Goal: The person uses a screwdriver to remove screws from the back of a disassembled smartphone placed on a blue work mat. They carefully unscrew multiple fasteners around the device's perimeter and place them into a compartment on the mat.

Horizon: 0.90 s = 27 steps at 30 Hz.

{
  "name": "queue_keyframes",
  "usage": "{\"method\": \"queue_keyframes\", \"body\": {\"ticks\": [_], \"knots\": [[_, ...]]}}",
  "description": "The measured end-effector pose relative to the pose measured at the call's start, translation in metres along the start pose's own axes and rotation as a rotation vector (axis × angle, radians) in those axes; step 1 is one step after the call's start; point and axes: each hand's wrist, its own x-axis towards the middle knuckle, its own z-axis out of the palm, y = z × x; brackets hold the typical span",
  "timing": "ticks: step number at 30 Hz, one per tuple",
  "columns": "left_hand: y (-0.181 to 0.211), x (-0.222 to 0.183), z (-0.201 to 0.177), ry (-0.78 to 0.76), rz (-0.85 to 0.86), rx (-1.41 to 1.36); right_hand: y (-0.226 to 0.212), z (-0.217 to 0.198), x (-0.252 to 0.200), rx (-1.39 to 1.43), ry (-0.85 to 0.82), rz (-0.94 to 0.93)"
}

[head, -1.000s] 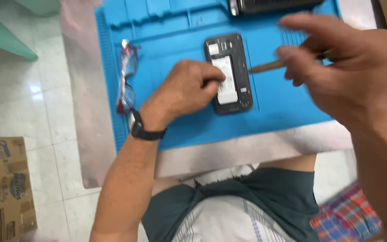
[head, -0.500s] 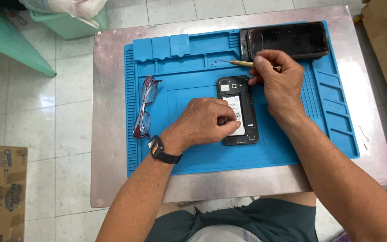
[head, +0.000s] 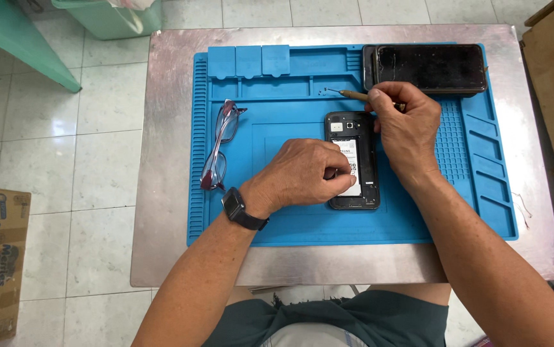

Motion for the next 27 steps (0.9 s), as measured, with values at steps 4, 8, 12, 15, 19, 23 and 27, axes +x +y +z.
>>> {"method": "queue_keyframes", "body": {"ticks": [4, 8, 12, 15, 19, 23, 27], "knots": [[0.001, -0.001, -0.001, -0.015, 0.006, -0.005, -0.002, 0.001, -0.002, 0.002, 0.001, 0.005], [0.002, 0.000, -0.001, -0.013, 0.008, -0.010, -0.001, 0.001, -0.001, -0.029, 0.005, 0.002], [0.002, -0.001, -0.001, -0.016, 0.004, -0.003, -0.001, 0.001, -0.002, -0.052, 0.001, 0.006], [0.004, -0.001, -0.002, -0.008, 0.007, 0.003, -0.007, 0.002, -0.004, -0.044, 0.009, 0.010], [0.007, 0.000, -0.004, -0.009, 0.017, -0.008, -0.007, 0.002, -0.004, -0.045, 0.016, -0.001], [0.007, 0.000, -0.003, -0.013, 0.008, 0.005, -0.003, 0.002, -0.003, -0.043, 0.020, 0.010], [0.008, 0.000, -0.002, 0.000, 0.004, 0.015, 0.010, 0.001, 0.003, -0.043, 0.010, 0.010]]}}
